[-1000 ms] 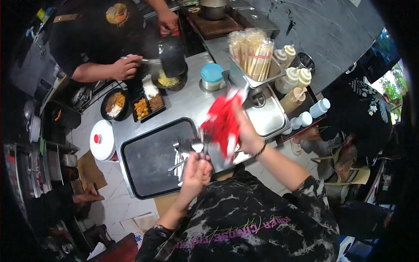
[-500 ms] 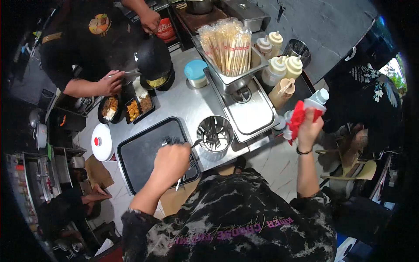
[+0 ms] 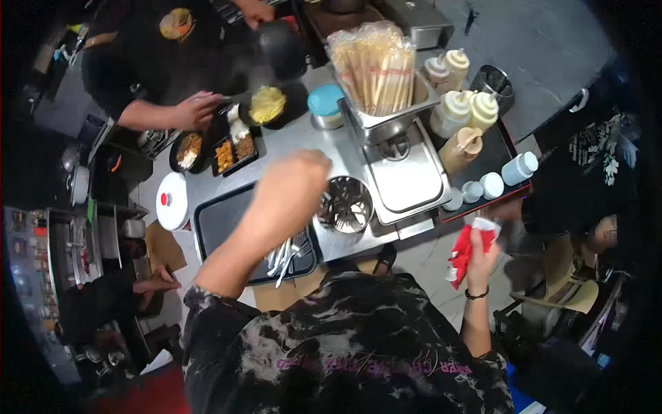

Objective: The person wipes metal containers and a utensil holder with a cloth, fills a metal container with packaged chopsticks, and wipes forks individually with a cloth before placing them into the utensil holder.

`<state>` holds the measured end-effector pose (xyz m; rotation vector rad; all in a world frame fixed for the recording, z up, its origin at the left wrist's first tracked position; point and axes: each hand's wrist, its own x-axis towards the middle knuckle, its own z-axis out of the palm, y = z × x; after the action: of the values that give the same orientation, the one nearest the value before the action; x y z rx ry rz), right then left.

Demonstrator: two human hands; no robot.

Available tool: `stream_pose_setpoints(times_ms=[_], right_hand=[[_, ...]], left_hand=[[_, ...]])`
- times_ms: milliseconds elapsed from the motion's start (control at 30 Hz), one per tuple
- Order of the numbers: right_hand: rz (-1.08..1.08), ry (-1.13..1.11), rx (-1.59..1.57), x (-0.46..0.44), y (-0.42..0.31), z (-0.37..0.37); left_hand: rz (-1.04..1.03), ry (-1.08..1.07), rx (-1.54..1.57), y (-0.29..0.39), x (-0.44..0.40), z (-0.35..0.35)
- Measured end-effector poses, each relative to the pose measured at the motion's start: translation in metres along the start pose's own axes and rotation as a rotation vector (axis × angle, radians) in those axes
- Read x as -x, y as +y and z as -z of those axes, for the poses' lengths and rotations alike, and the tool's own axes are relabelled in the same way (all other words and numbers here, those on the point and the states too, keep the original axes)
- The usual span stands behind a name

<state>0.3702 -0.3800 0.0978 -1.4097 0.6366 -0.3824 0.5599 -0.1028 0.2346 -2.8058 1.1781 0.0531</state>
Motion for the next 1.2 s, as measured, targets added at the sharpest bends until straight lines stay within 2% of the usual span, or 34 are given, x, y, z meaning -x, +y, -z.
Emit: stream_pose_setpoints(times_ms=[33,100,133,167,200,267,300,367,433,533,633,700,733,767,800,833,867,900,967,1000,1033,1100,1133,1200], right_hand=[[-0.025,0.190,-0.117,-0.003,0.006,-0.010],[-0.368,-0.052,-0.588,-0.016,0.034,0.017],[-0.408,-0.145,-0.760,-0.019,0.030,0.009],[-0.487,-0.226,-0.890,-0.021,0.045,0.012],[-0.482,-0.227,-0.851,-0.019,0.045,0.001],[-0.473,-0.235,-0.814,-0.008,0.029,-0.028],[-0.457,-0.260,-0.835,0.000,0.006,-0.048],[-0.443,-0.285,-0.842,0.007,-0.005,-0.065],[-0.411,-0.482,-0.863,0.006,-0.004,-0.075],[-0.464,-0.610,-0.888,0.022,-0.025,-0.105],[-0.528,-0.489,-0.818,0.045,-0.036,-0.129],[-0.521,-0.568,-0.896,0.054,-0.032,-0.140],[-0.465,-0.534,-0.807,0.055,-0.023,-0.144],[-0.406,-0.502,-0.718,0.056,-0.019,-0.147],[-0.455,-0.578,-0.889,0.064,-0.030,-0.167],[-0.402,-0.470,-0.849,0.058,-0.024,-0.172],[-0.201,-0.398,-0.670,0.059,-0.029,-0.187],[-0.006,-0.320,-0.489,0.063,-0.034,-0.208],[0.372,-0.354,0.012,0.071,-0.038,-0.243],[0.837,-0.436,0.262,0.066,-0.045,-0.264],[1.297,-0.501,0.523,0.063,-0.050,-0.279],[1.272,-0.506,0.579,0.067,-0.035,-0.285],[1.286,-0.508,0.573,0.066,-0.027,-0.286],[1.236,-0.546,0.547,0.068,-0.028,-0.278]], left_hand=[[0.078,0.208,0.131,-0.019,0.018,0.013],[0.222,0.304,0.145,-0.052,0.041,-0.012],[0.377,0.273,0.208,-0.071,0.055,-0.040],[0.526,0.153,0.225,-0.092,0.072,-0.077],[0.671,0.035,0.244,-0.112,0.090,-0.117],[0.768,-0.147,0.219,-0.128,0.136,-0.194],[0.853,-0.214,0.371,-0.127,0.147,-0.223],[1.026,-0.101,0.649,-0.110,0.157,-0.272],[0.976,0.140,0.617,-0.092,0.156,-0.289],[0.986,0.263,0.640,-0.093,0.151,-0.301],[0.987,0.338,0.694,-0.113,0.148,-0.309],[0.933,0.563,0.893,-0.126,0.150,-0.303],[0.868,0.627,0.828,-0.130,0.150,-0.289],[0.861,0.632,0.835,-0.129,0.153,-0.274],[0.852,0.585,0.927,-0.124,0.153,-0.242],[0.837,0.533,1.017,-0.119,0.152,-0.216],[0.608,0.586,0.907,-0.110,0.152,-0.204],[0.522,0.447,0.975,-0.093,0.153,-0.170],[0.170,0.455,0.996,-0.057,0.155,-0.141],[0.066,0.454,0.916,-0.043,0.158,-0.122],[0.098,0.363,0.879,-0.031,0.161,-0.106],[0.180,0.159,0.843,-0.030,0.169,-0.098],[0.179,0.167,0.843,-0.030,0.171,-0.097],[0.187,-0.049,0.881,-0.025,0.176,-0.099]])
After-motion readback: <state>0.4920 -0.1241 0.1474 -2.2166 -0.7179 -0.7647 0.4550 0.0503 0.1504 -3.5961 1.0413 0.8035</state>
